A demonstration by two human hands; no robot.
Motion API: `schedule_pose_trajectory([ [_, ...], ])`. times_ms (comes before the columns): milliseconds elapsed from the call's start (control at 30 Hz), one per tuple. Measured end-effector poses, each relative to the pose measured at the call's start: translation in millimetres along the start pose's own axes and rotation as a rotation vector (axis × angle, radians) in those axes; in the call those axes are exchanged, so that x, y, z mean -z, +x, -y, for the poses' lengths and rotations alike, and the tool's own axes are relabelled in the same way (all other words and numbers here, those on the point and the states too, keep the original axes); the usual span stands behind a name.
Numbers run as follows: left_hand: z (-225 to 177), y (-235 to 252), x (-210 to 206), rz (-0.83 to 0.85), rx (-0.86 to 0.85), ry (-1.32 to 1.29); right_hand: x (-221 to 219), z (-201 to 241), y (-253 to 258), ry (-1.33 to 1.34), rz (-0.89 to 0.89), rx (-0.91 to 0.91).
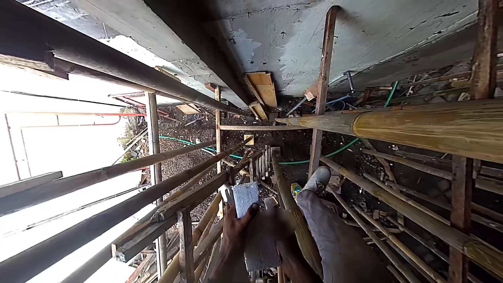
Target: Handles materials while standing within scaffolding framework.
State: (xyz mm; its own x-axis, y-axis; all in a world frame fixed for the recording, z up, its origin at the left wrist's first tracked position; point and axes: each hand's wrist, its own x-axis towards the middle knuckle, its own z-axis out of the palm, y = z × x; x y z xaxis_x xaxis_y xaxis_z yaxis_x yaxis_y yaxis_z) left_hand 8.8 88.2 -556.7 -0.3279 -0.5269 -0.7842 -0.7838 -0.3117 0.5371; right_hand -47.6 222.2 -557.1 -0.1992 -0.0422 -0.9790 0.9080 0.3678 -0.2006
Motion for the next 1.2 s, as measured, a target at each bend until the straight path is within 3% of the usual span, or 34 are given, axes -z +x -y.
schedule_pose_trajectory([
  [67,-3.2,2.9,2.4,-0.002,0.005,-0.043,-0.5,1.7,-5.6,0.107,0.081,0.06],
  [133,-3.6,5.6,4.5,0.007,-0.007,-0.109,3.0,-0.1,-6.6,-0.01,0.267,0.305],
  [200,-4.7,7.5,5.1,0.002,-0.009,-0.153,-3.0,-1.6,-4.4,-0.256,0.198,0.473],
  [300,-6.5,5.0,1.7,-0.019,-0.016,-0.158,-15.3,-7.9,-3.4,-0.357,-0.008,0.574],
  [367,-4.2,4.2,-0.7,-0.031,-0.03,-0.141,-17.8,-6.0,-2.6,-0.406,-0.082,0.544],
  [467,0.7,2.6,-3.5,-0.036,-0.045,-0.092,-14.4,-9.0,6.9,-0.376,-0.054,0.423],
  [667,-1.7,0.7,0.1,-0.034,-0.04,-0.092,-3.9,-2.0,1.2,0.032,0.036,0.159],
  [733,-3.9,3.9,3.4,-0.034,-0.028,-0.119,-3.1,-0.7,-1.2,0.082,0.087,0.192],
  [800,-5.1,5.9,5.4,-0.022,-0.035,-0.154,-2.3,-0.9,-3.6,-0.078,0.189,0.341],
  [900,-5.3,4.1,2.8,-0.022,-0.052,-0.157,-12.6,-10.1,0.8,-0.22,0.122,0.5],
  [1067,-0.1,0.1,-4.8,-0.002,-0.117,-0.085,-18.1,-11.5,5.0,-0.246,-0.045,0.384],
  [1200,0.1,0.0,-8.0,0.015,-0.132,-0.085,-14.8,-9.1,4.9,-0.189,-0.028,0.263],
])
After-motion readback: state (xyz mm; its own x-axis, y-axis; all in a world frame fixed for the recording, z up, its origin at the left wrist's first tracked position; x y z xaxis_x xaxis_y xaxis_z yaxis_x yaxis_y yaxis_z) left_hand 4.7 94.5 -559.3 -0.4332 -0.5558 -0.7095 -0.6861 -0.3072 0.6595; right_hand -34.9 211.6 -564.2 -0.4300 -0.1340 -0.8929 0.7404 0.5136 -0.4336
